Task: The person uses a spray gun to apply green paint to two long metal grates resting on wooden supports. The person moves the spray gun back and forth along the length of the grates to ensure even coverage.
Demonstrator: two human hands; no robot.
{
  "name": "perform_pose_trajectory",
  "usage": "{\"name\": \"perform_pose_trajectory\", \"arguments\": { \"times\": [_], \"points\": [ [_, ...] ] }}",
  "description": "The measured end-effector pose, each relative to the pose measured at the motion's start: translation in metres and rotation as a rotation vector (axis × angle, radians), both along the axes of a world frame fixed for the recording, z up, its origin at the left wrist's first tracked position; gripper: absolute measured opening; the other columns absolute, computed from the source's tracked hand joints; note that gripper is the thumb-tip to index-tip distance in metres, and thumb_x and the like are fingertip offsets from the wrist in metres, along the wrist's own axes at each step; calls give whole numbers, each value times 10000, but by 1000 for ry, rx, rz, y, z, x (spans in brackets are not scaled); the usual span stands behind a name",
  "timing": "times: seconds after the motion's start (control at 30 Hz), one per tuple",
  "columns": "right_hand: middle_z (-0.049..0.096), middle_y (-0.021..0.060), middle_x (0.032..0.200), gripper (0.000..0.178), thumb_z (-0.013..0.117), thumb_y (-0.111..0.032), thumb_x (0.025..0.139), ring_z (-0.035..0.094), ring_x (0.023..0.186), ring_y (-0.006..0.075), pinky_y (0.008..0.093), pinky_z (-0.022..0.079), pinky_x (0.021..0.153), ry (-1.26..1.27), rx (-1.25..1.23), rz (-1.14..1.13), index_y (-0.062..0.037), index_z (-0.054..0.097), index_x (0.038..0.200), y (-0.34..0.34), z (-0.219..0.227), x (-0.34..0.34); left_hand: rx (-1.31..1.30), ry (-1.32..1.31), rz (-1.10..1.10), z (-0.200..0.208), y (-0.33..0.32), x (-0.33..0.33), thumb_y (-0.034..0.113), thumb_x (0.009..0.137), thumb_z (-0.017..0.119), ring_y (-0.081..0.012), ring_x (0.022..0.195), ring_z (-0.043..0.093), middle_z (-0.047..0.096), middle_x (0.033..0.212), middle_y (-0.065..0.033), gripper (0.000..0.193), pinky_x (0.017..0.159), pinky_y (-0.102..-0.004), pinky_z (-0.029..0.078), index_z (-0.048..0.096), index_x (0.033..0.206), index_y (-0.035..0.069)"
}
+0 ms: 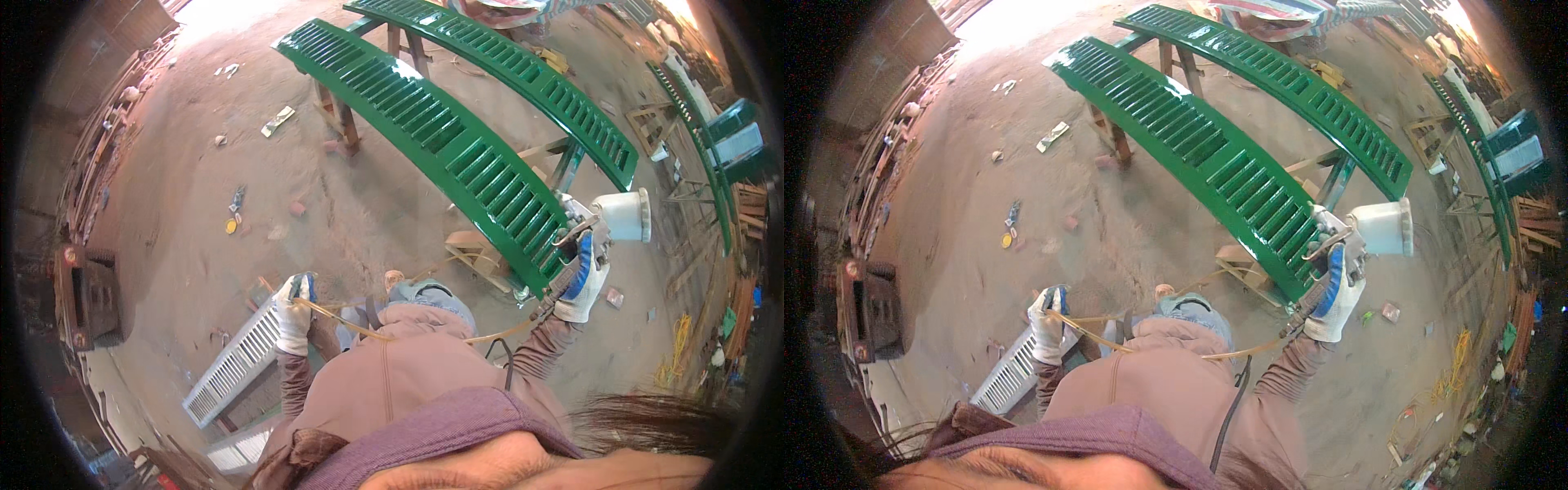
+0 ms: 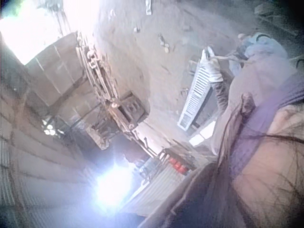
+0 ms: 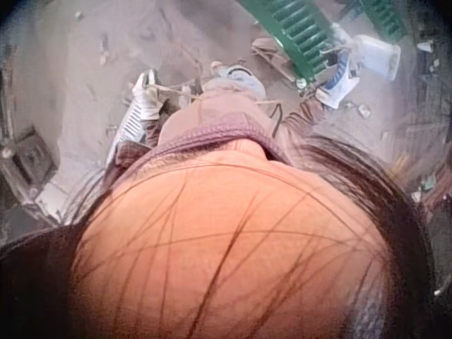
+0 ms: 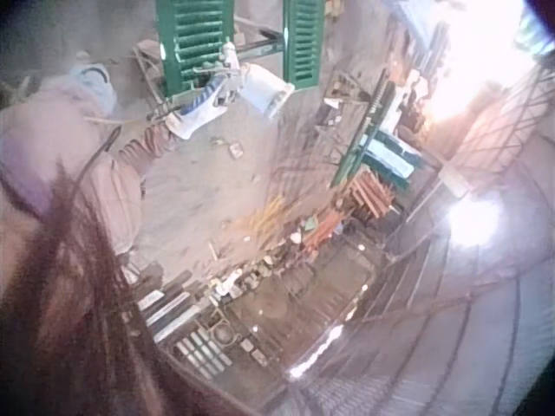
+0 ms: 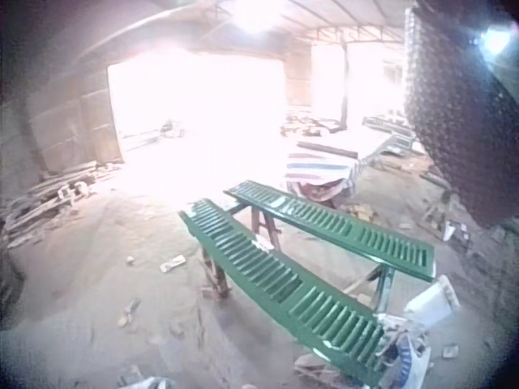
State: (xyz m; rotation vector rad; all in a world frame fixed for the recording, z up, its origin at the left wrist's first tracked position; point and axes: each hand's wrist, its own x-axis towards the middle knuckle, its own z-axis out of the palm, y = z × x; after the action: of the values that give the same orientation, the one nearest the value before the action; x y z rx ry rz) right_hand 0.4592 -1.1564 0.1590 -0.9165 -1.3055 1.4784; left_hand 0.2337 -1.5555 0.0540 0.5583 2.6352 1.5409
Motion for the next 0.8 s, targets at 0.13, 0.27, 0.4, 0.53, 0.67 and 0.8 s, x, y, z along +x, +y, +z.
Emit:
{"name": "perform_pose_trajectory", "arguments": {
  "times": [0.13,0.27,0.4,0.53,0.67,0.8],
  "points": [
    [679,105,1055,423,625,-286,954,673,877,180,311,550,768,-67,55,16,5,557,1253,0,16,-47,125,-194,3,4,27,-68,65,938,601,-47,667,530,637,749,-4,115,580,-230,437,687,934,-12],
    [666,113,1080,466,609,-329,963,671,912,189,328,556,793,-86,64,-50,14,537,1269,-21,11,-89,199,-364,-98,-19,59,-127,51,926,614,-53,701,529,651,781,0,98,592,-233,439,675,943,-25],
    [662,113,1085,477,621,-310,959,672,938,196,322,561,797,-91,-2,-214,1,518,1306,-42,-22,-122,144,-354,-378,-39,78,-208,62,926,616,-46,689,515,628,735,-6,96,599,-242,444,680,963,1],
    [663,101,1068,522,651,-344,937,679,876,186,295,553,748,-70,-36,-220,-4,509,1307,-74,-1,-182,62,-379,-525,-16,97,-300,87,955,599,-35,667,485,583,727,42,119,580,-227,421,693,956,16],
    [655,76,1038,509,684,-347,915,674,842,181,280,541,715,-165,-41,-332,-9,531,1264,-89,-18,-200,4,-404,-631,-27,113,-370,109,925,596,-84,655,545,657,742,-73,157,617,-276,477,684,984,-7],
    [655,82,1047,519,718,-302,893,672,855,184,293,546,726,-219,-33,-378,-11,528,1278,-93,-17,-227,-168,-399,-832,-15,151,-401,105,910,599,-117,684,583,665,777,-133,163,656,-297,491,671,999,-11]
  ]
}}
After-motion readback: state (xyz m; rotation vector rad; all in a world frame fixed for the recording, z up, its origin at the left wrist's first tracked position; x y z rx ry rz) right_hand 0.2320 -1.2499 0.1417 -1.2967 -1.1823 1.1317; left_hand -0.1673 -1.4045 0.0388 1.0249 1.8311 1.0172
